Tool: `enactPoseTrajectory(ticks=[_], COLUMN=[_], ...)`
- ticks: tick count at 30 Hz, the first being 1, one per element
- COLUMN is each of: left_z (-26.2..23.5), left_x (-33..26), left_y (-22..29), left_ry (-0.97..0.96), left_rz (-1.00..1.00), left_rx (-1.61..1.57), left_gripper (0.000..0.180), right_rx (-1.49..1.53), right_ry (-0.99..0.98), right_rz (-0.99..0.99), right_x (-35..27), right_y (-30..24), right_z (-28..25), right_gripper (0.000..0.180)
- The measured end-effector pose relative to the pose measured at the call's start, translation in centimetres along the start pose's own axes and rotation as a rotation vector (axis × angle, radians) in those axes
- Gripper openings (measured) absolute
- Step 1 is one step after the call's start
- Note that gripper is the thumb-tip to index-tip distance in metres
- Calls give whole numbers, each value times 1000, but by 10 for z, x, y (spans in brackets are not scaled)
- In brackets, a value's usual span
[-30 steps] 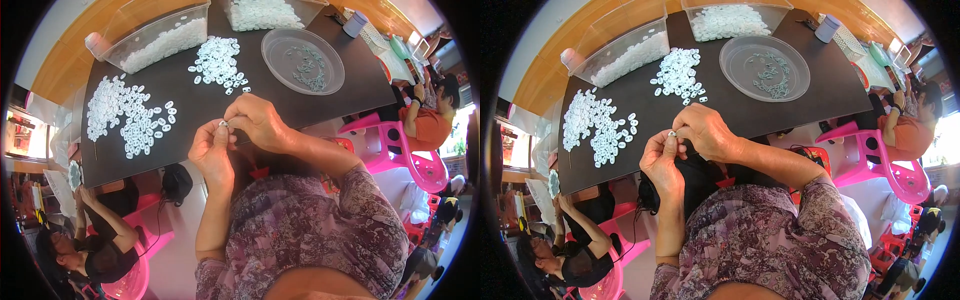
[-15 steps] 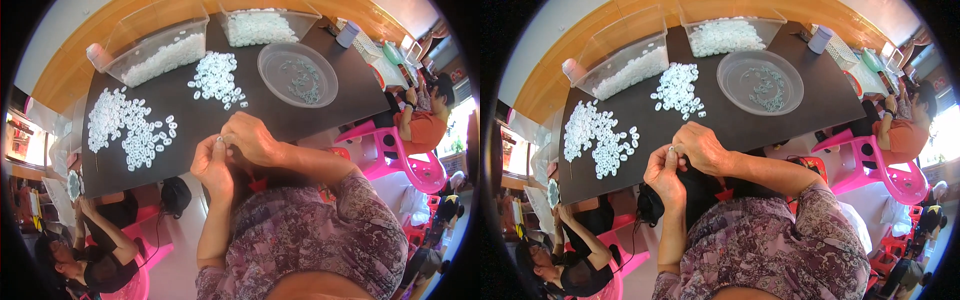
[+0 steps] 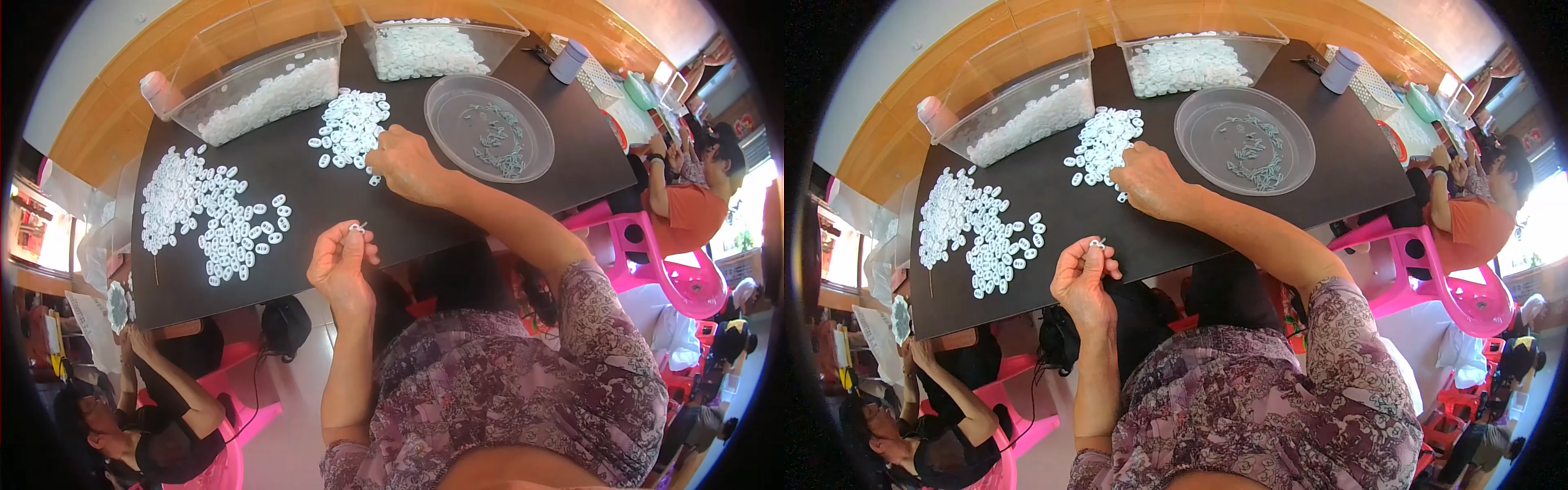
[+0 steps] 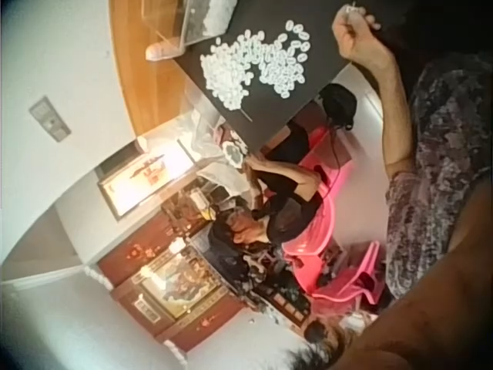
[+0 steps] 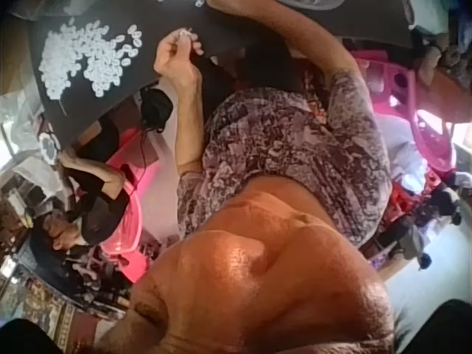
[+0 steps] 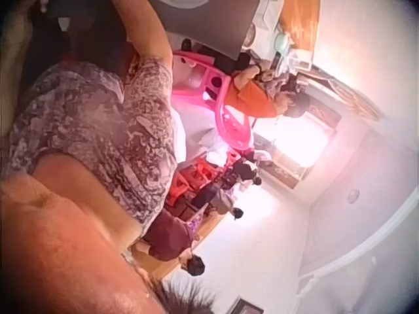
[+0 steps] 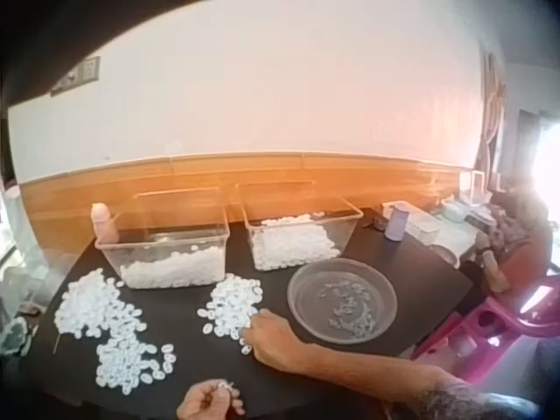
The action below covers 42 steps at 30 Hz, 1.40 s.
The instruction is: Assembling small metal pins or rings into white plastic components at a workshop table.
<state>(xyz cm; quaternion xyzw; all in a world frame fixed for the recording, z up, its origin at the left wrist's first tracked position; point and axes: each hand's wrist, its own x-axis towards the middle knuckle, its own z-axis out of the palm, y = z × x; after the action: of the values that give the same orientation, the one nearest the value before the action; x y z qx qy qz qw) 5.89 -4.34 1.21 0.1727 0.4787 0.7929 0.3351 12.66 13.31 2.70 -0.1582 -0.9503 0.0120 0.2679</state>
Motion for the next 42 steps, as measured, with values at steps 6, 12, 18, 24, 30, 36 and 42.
enactPoseTrajectory(ticks=[6,12,18,24,30,36,42], left_z=[-1,-2,-4,-4,-1,-5,-3], left_x=[-1,-1,-1,-2,-2,-4,-12], left_y=[1,2,2,3,7,7,12], left_ry=[-9,-14,-11,4,17,19,5], left_rz=[7,-8,-2,-16,-79,-42,-32], left_rx=[-14,-34,-40,-50,-99,-183,-192], left_gripper=[9,8,8,8,7,7,7], right_rx=[-67,-53,-41,107,871,1188,1148], right_ry=[-52,-77,-108,7,-27,-42,82], right_rz=[-111,-108,-98,-51,420,662,608], right_x=[7,6,6,4,-5,-29,-44], right_y=[-2,-2,-2,-12,-52,-84,-92], right_z=[1,3,4,0,-20,-19,-22], right_gripper=[8,11,8,15,16,17,18])
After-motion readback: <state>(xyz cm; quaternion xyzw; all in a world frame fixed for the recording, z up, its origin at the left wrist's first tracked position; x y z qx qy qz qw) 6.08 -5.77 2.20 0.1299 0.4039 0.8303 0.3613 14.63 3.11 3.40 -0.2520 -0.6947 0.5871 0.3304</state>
